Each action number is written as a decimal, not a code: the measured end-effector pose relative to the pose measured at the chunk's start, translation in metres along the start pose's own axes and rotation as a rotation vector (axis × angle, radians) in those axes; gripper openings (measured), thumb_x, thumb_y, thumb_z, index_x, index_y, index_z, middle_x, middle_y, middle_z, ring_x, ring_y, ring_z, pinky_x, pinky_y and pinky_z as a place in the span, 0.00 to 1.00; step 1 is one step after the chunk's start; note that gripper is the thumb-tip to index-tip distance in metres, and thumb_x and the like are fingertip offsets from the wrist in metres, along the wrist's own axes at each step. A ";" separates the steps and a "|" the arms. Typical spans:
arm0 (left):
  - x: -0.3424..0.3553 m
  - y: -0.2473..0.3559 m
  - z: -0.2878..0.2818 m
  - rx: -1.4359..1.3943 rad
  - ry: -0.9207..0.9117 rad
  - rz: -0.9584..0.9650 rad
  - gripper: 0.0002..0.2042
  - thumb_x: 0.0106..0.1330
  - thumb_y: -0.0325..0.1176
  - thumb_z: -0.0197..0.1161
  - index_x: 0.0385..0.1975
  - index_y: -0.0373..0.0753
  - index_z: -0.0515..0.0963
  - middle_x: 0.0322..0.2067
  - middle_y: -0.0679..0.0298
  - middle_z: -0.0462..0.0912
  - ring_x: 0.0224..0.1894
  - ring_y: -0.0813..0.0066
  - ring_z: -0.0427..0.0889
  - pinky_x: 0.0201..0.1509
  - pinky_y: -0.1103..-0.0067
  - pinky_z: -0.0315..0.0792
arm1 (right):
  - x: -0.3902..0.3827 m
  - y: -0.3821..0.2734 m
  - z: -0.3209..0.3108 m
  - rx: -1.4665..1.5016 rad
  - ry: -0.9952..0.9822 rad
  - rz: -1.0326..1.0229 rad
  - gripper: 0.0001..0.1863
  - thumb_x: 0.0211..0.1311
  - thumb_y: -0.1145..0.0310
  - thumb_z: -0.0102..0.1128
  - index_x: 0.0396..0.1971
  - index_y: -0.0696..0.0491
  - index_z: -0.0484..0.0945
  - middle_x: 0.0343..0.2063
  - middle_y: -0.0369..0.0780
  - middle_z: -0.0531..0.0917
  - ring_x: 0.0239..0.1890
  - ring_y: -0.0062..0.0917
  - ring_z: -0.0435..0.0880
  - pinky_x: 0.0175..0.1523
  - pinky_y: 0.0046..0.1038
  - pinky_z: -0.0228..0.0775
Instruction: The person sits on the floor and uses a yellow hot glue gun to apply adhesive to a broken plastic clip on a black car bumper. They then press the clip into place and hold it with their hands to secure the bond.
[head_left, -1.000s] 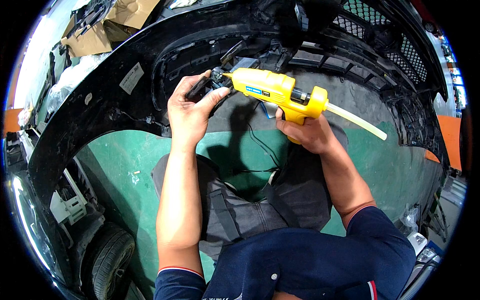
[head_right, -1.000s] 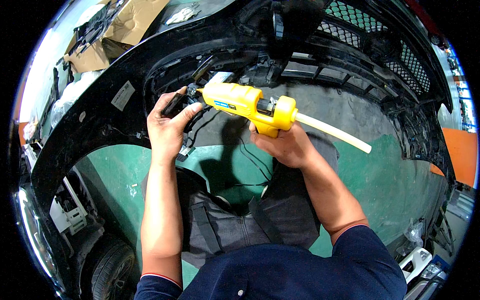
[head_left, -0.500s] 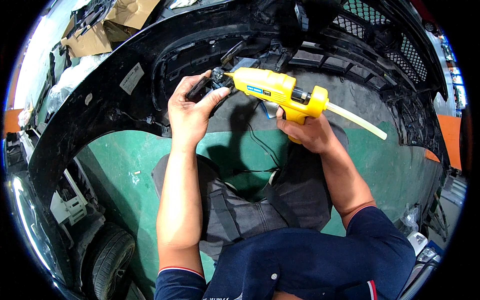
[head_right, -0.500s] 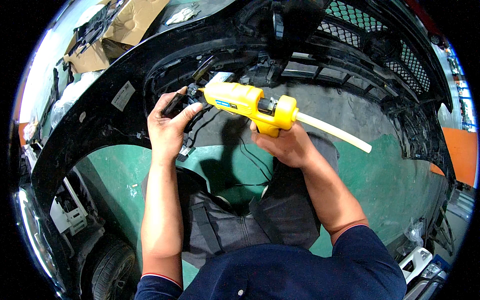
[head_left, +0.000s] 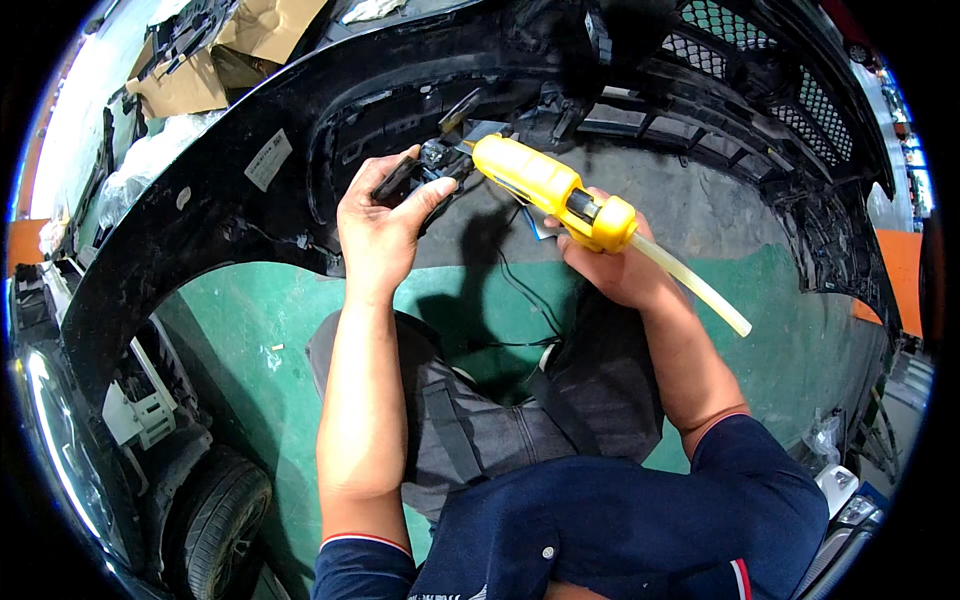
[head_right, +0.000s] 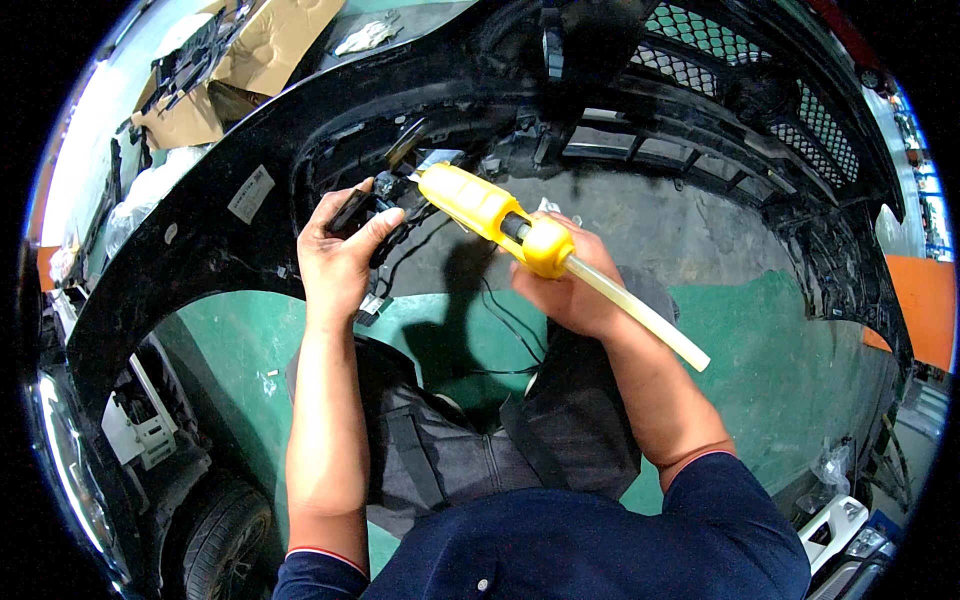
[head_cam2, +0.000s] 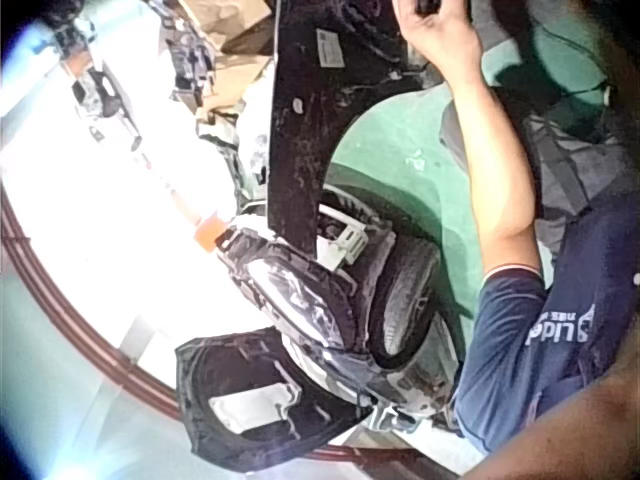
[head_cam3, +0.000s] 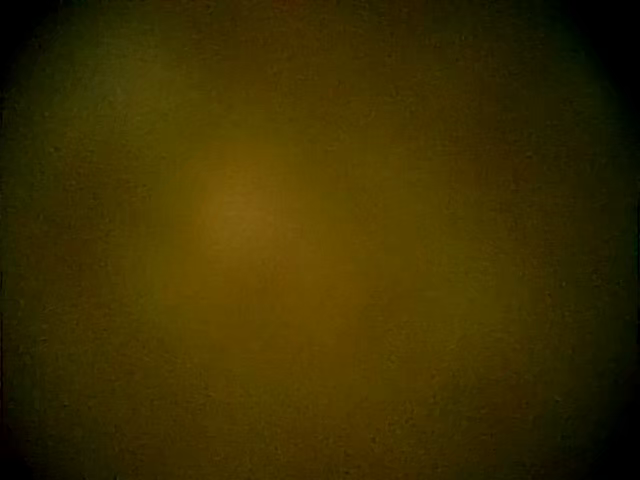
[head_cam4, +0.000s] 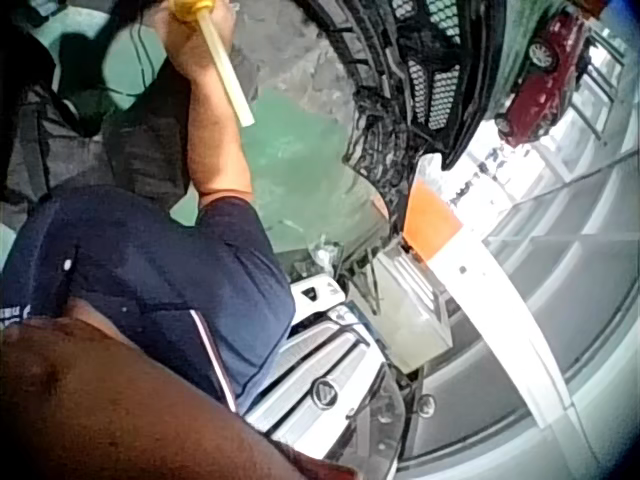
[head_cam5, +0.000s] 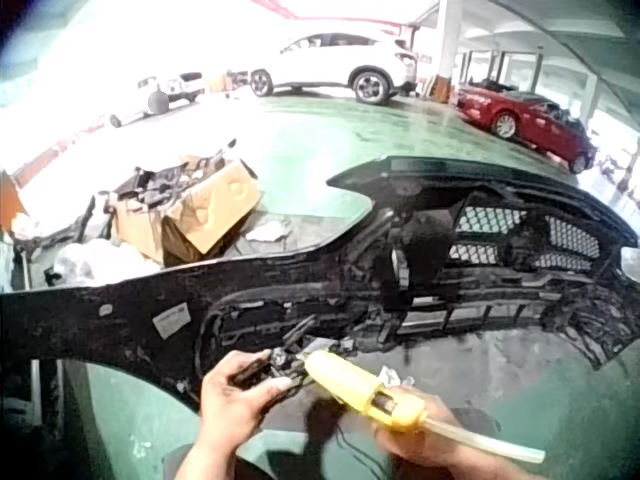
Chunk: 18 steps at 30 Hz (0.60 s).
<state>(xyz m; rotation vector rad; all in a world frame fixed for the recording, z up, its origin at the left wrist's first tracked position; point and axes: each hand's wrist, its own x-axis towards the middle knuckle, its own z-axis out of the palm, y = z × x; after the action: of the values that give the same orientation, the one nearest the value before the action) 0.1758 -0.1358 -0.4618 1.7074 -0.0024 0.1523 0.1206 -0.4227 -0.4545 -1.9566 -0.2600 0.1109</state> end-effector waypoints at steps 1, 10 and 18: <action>0.000 0.000 0.000 0.004 0.002 -0.016 0.23 0.57 0.26 0.84 0.53 0.32 0.85 0.44 0.65 0.89 0.44 0.80 0.84 0.55 0.80 0.78 | 0.000 -0.001 -0.001 -0.022 0.023 0.005 0.16 0.60 0.75 0.71 0.49 0.55 0.84 0.43 0.38 0.90 0.45 0.23 0.88 0.55 0.28 0.80; 0.003 0.008 -0.002 -0.201 0.087 -0.202 0.22 0.57 0.26 0.84 0.52 0.32 0.85 0.40 0.67 0.88 0.42 0.81 0.83 0.53 0.82 0.77 | -0.004 0.001 -0.058 0.312 0.106 0.150 0.25 0.63 0.74 0.72 0.61 0.57 0.81 0.54 0.40 0.87 0.59 0.28 0.83 0.69 0.33 0.71; 0.003 0.001 -0.008 -0.244 0.097 -0.221 0.23 0.58 0.27 0.83 0.53 0.31 0.85 0.41 0.67 0.88 0.43 0.80 0.84 0.54 0.81 0.77 | -0.074 0.113 -0.115 0.205 0.366 0.340 0.23 0.63 0.75 0.74 0.58 0.56 0.81 0.51 0.39 0.88 0.49 0.23 0.87 0.56 0.27 0.79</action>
<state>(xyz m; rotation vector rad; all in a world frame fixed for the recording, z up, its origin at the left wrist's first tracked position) 0.1779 -0.1273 -0.4592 1.4445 0.2302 0.0664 0.0867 -0.5857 -0.5168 -1.7617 0.3151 -0.0019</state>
